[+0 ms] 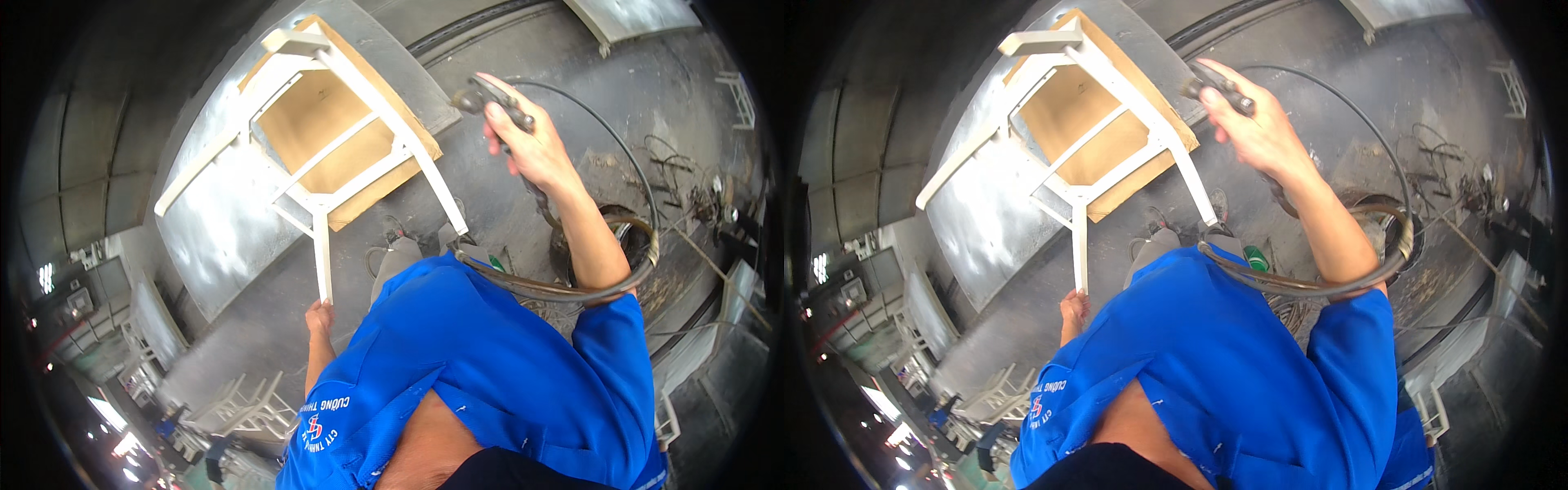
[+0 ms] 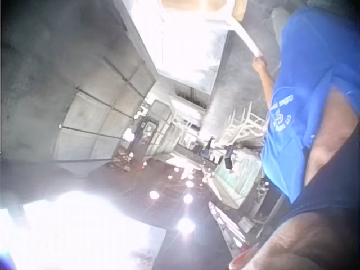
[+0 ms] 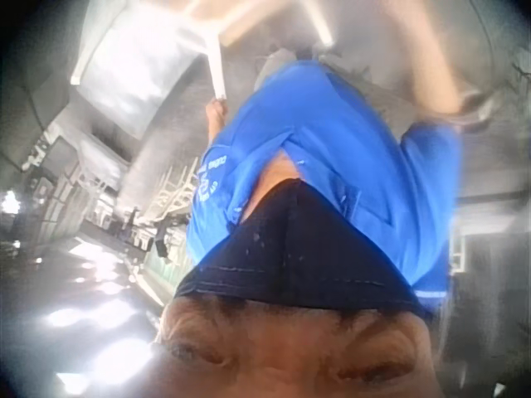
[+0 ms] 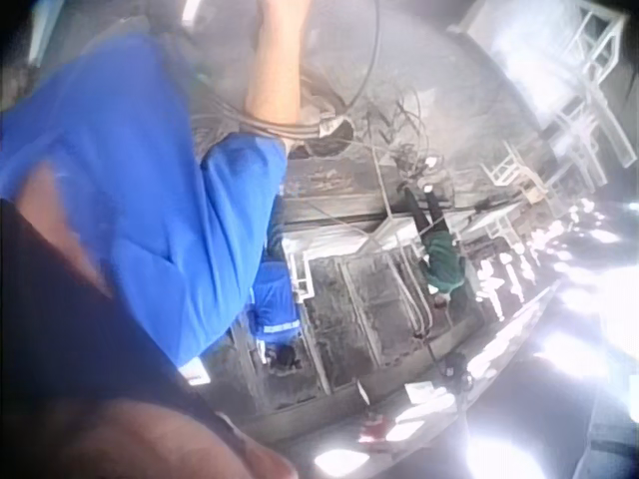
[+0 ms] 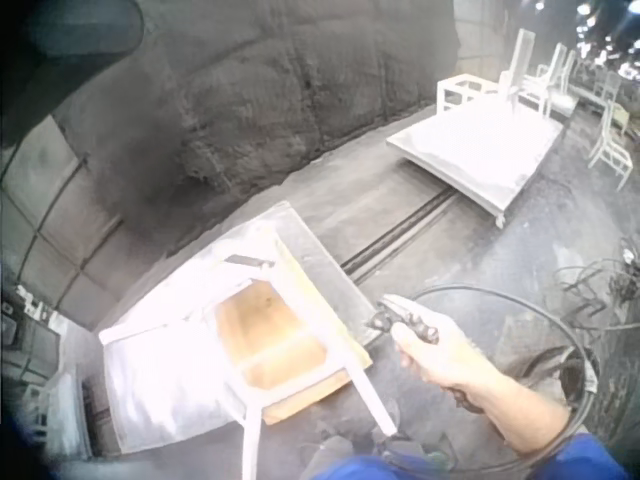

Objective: The person wipes a white chair frame with a blue cloth, then uses a spray gun to apply white paint to the chair. The person rotates the chair to cover all sides and places it on the floor after painting.

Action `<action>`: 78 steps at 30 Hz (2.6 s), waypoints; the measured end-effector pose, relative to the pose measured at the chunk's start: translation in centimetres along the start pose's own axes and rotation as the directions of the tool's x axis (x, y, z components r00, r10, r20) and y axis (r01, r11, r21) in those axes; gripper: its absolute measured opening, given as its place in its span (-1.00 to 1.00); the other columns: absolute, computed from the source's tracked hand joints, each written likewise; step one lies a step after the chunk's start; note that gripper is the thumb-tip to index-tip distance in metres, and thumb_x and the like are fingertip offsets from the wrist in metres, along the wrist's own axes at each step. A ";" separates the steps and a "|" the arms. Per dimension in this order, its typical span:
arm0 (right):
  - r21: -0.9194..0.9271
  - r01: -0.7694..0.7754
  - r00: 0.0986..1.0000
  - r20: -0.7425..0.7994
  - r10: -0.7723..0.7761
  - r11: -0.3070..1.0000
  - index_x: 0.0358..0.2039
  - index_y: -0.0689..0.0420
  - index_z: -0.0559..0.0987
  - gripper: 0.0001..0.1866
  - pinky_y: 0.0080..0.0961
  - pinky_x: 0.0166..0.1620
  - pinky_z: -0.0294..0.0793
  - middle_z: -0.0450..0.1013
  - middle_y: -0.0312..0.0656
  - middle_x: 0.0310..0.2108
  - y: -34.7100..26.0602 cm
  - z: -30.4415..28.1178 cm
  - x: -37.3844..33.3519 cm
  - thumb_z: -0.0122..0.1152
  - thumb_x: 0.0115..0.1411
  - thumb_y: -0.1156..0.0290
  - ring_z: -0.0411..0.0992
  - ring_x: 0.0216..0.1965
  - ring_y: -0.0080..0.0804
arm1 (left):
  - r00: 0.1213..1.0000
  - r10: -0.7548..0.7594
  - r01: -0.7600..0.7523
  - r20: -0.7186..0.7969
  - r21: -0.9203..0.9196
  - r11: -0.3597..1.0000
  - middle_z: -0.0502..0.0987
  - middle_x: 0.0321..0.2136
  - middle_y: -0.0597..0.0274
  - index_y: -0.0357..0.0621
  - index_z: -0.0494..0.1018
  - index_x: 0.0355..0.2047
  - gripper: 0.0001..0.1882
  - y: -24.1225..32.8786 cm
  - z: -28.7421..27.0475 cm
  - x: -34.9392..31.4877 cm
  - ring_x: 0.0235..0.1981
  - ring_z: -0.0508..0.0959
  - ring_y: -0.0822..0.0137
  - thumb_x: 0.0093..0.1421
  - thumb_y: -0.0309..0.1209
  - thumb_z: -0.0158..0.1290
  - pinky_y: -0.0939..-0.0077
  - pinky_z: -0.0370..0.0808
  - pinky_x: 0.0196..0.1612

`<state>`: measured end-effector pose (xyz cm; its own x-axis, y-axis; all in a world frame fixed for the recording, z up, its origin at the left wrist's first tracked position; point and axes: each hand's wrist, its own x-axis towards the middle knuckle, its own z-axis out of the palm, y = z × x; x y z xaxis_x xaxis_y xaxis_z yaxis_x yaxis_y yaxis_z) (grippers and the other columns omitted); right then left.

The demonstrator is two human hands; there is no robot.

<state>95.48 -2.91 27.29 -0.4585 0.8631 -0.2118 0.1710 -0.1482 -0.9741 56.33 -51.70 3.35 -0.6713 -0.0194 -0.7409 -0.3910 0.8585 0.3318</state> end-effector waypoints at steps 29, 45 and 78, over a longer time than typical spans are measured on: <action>-0.156 0.160 0.986 0.074 -0.150 0.975 0.34 -0.04 0.43 -0.41 -0.21 0.22 0.45 0.50 0.13 0.16 5.3 7.0 -5.5 0.20 0.39 0.02 0.47 0.23 -0.04 | 0.973 0.054 -0.082 0.225 0.114 0.990 0.71 -0.24 0.10 -0.25 0.55 0.10 -0.54 0.9 -3.5 1.1 -0.28 0.67 0.30 0.25 -0.30 0.29 0.38 0.58 -0.17; -0.586 -0.007 0.978 -0.172 -0.116 0.811 0.34 -0.04 0.43 -0.42 -0.19 0.15 0.48 0.53 0.18 0.09 8.8 25.9 -9.1 0.21 0.37 0.05 0.49 0.17 0.10 | 0.813 0.300 -0.276 0.499 -0.122 0.953 0.69 -0.32 0.16 -0.25 0.59 -0.16 -0.74 -0.8 -2.8 5.4 -0.30 0.63 0.37 0.19 -0.41 0.34 0.47 0.52 -0.22; -0.645 0.166 0.914 -0.184 -0.363 0.745 0.32 0.00 0.45 -0.44 -0.25 0.22 0.44 0.52 0.10 0.14 -1.3 31.9 -5.2 0.21 0.36 0.12 0.47 0.22 0.01 | 0.800 0.367 -0.373 0.475 -0.085 0.924 0.72 -0.34 0.11 -0.25 0.61 -0.26 -0.68 -1.1 -1.1 6.3 -0.35 0.65 0.36 0.10 -0.31 0.43 0.41 0.54 -0.24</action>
<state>69.79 -22.56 27.13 -0.3209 0.9309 0.1746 0.6140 0.3448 -0.7100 51.86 -53.33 -1.01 -0.3810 0.5429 -0.7484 -0.1647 0.7567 0.6327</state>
